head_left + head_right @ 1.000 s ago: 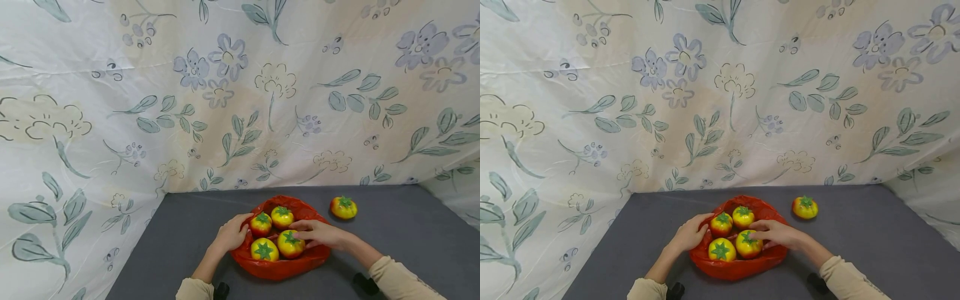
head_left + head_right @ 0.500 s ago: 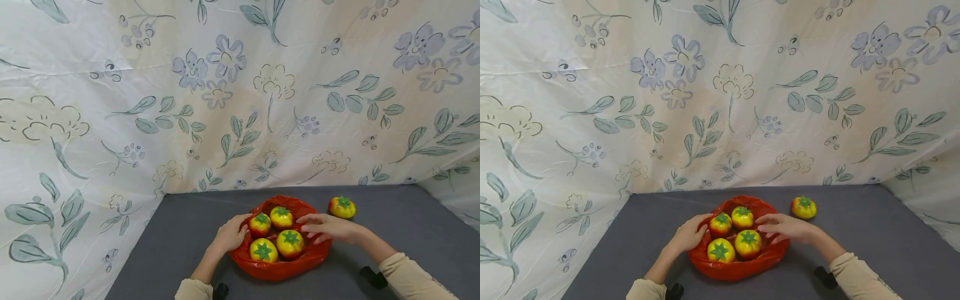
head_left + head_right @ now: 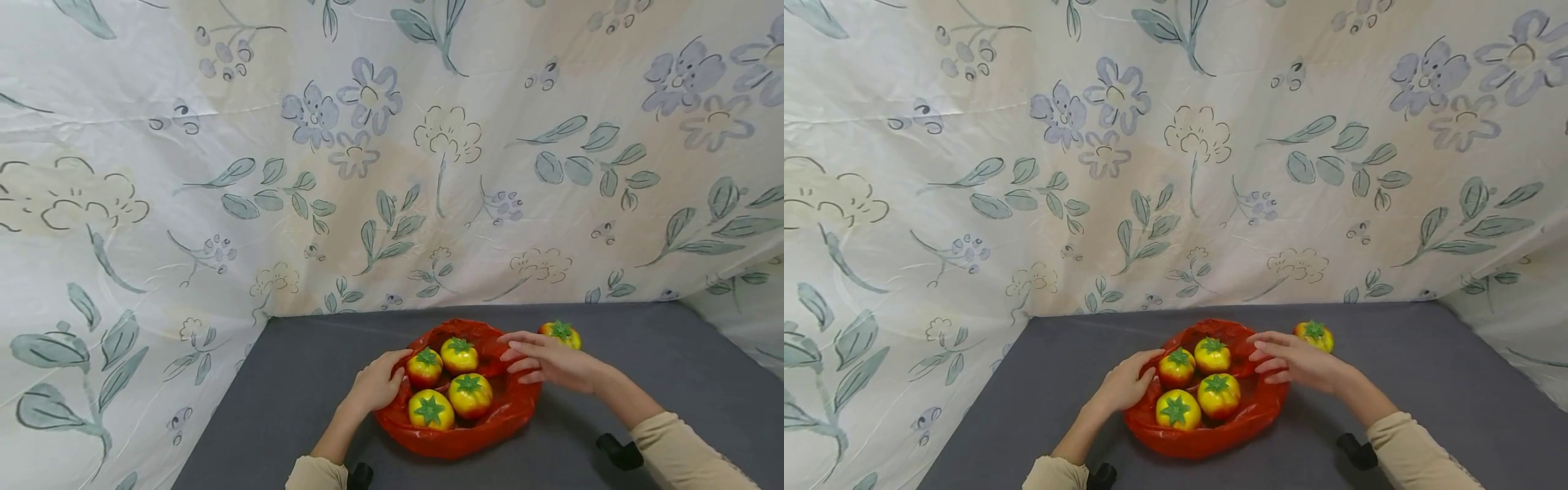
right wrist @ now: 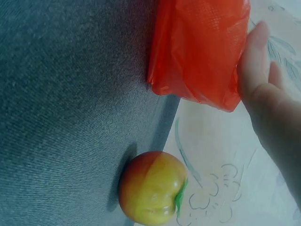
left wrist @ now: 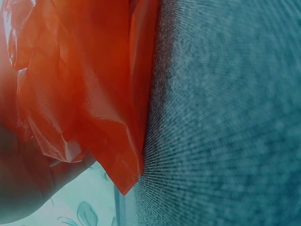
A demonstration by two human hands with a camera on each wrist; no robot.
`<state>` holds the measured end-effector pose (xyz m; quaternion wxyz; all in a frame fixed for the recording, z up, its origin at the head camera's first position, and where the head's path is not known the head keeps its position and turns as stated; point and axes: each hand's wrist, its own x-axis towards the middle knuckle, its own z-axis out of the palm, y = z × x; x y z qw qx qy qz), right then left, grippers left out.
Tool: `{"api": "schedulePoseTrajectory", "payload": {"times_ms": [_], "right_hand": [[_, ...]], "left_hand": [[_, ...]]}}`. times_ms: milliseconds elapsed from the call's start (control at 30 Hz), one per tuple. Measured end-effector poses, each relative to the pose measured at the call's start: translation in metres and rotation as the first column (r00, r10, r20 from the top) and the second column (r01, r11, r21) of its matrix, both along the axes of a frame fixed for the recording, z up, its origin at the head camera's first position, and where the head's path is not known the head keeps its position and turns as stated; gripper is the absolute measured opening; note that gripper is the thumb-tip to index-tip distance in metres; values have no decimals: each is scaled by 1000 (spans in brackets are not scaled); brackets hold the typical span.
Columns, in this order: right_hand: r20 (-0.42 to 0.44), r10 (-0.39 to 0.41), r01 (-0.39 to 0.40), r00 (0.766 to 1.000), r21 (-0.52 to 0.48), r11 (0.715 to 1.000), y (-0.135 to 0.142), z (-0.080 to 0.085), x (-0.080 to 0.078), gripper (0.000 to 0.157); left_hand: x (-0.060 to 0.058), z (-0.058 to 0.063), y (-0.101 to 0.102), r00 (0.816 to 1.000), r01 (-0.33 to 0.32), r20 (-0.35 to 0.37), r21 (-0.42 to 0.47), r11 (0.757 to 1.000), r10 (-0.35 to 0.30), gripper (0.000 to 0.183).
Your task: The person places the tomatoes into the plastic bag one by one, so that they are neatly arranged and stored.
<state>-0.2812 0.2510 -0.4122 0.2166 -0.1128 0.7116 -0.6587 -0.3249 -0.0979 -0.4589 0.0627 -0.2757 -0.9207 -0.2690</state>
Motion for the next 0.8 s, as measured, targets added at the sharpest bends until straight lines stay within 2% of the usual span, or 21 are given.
{"api": "schedulePoseTrajectory", "payload": {"times_ms": [200,333,633,800], "right_hand": [[-58,-84,79,995,-87,993,8,3,-1,57],[-99,-144,137,985,-77,988,12,6,0,58],[-120,-233,228,965,-54,972,16,11,-1,64],[-141,-276,261,951,-114,959,20,13,0,51]], "left_hand": [[-1,-1,0,1000,-1,-6,0,1000,1,39],[-1,-1,0,1000,-1,-7,-1,1000,1,39],[1,0,0,1000,1,-3,3,1000,-1,40],[1,0,0,1000,-1,0,2,1000,1,40]]}}
